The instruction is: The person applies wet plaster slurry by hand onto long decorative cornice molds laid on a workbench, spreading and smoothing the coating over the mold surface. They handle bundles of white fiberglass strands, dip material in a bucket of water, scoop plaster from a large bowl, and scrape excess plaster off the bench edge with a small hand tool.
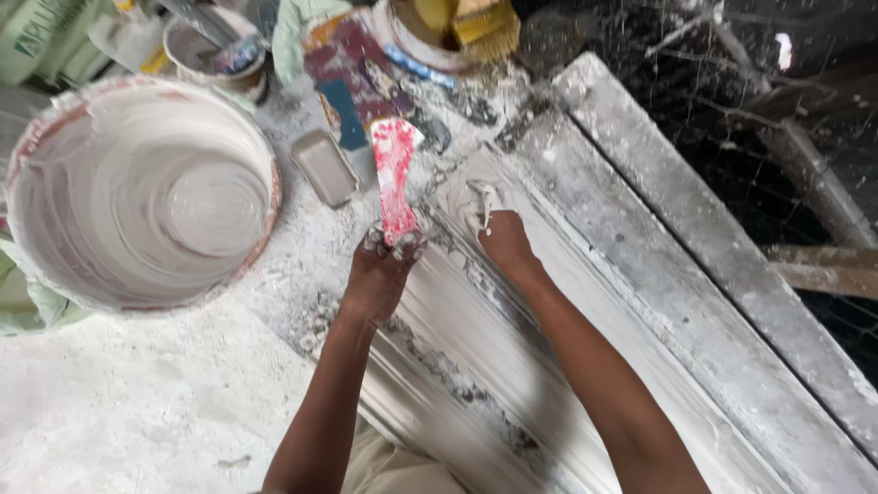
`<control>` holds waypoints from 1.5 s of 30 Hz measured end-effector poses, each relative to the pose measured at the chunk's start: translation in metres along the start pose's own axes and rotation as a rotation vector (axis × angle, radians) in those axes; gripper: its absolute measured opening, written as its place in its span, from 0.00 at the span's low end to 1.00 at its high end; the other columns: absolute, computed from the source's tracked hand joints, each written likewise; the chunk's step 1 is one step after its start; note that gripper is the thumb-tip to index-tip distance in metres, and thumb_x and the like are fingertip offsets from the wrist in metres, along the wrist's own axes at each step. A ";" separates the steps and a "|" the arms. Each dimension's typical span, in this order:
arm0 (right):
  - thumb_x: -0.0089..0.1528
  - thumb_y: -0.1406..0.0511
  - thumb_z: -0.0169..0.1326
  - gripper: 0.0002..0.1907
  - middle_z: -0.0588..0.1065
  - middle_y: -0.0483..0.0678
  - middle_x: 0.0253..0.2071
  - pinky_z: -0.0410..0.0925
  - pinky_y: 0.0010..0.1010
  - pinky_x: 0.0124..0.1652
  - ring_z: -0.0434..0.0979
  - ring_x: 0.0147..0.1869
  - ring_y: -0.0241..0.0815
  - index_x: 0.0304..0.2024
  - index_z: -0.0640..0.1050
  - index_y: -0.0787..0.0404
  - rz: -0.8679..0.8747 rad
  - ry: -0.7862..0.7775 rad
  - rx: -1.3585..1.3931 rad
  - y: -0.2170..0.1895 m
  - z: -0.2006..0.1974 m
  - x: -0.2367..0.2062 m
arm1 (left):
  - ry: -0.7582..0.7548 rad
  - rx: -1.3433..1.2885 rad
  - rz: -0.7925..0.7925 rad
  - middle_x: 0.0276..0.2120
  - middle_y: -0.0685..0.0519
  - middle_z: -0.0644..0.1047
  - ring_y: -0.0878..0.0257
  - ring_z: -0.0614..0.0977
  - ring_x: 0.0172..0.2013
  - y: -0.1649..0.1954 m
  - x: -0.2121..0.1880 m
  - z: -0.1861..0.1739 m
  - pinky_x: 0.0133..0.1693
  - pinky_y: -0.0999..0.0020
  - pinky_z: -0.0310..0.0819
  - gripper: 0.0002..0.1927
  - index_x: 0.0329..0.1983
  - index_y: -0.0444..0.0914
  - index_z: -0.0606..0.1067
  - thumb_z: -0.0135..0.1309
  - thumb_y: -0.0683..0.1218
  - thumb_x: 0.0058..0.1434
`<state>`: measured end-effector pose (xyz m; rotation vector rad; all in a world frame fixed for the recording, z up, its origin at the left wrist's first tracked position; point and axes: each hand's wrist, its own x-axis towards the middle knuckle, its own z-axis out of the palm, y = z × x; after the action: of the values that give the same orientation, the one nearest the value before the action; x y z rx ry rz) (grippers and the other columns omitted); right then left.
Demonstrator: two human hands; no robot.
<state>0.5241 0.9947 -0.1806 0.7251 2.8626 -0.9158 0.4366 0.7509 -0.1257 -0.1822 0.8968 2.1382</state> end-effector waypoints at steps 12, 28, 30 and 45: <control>0.63 0.60 0.59 0.19 0.66 0.52 0.53 0.71 0.46 0.42 0.75 0.45 0.57 0.55 0.73 0.55 -0.029 0.123 -0.049 -0.058 -0.033 0.023 | 0.041 0.265 0.016 0.53 0.53 0.76 0.64 0.78 0.49 0.000 0.015 -0.003 0.48 0.64 0.80 0.28 0.61 0.38 0.70 0.52 0.28 0.58; 0.64 0.58 0.57 0.16 0.76 0.57 0.40 0.71 0.46 0.42 0.79 0.39 0.56 0.49 0.77 0.59 0.205 0.039 0.016 -0.019 -0.043 0.031 | 0.122 0.757 0.181 0.37 0.51 0.82 0.68 0.82 0.37 -0.001 0.024 0.014 0.41 0.71 0.77 0.09 0.49 0.30 0.75 0.52 0.36 0.67; 0.61 0.65 0.56 0.10 0.79 0.59 0.35 0.72 0.45 0.42 0.80 0.39 0.59 0.43 0.80 0.64 0.111 0.072 0.003 -0.003 -0.038 0.036 | 0.148 0.829 0.169 0.35 0.51 0.82 0.68 0.81 0.34 -0.007 0.030 0.014 0.37 0.70 0.76 0.09 0.49 0.29 0.75 0.51 0.36 0.66; 0.59 0.72 0.56 0.10 0.79 0.60 0.38 0.70 0.39 0.42 0.79 0.41 0.56 0.44 0.78 0.66 0.028 0.151 0.158 0.000 -0.056 0.077 | 0.189 1.376 0.586 0.35 0.33 0.77 0.37 0.80 0.36 -0.024 0.082 0.043 0.41 0.47 0.74 0.07 0.37 0.26 0.74 0.54 0.37 0.58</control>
<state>0.4605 1.0587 -0.1486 0.8822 2.9243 -1.1406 0.4053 0.8399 -0.1399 0.6496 2.5090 1.4775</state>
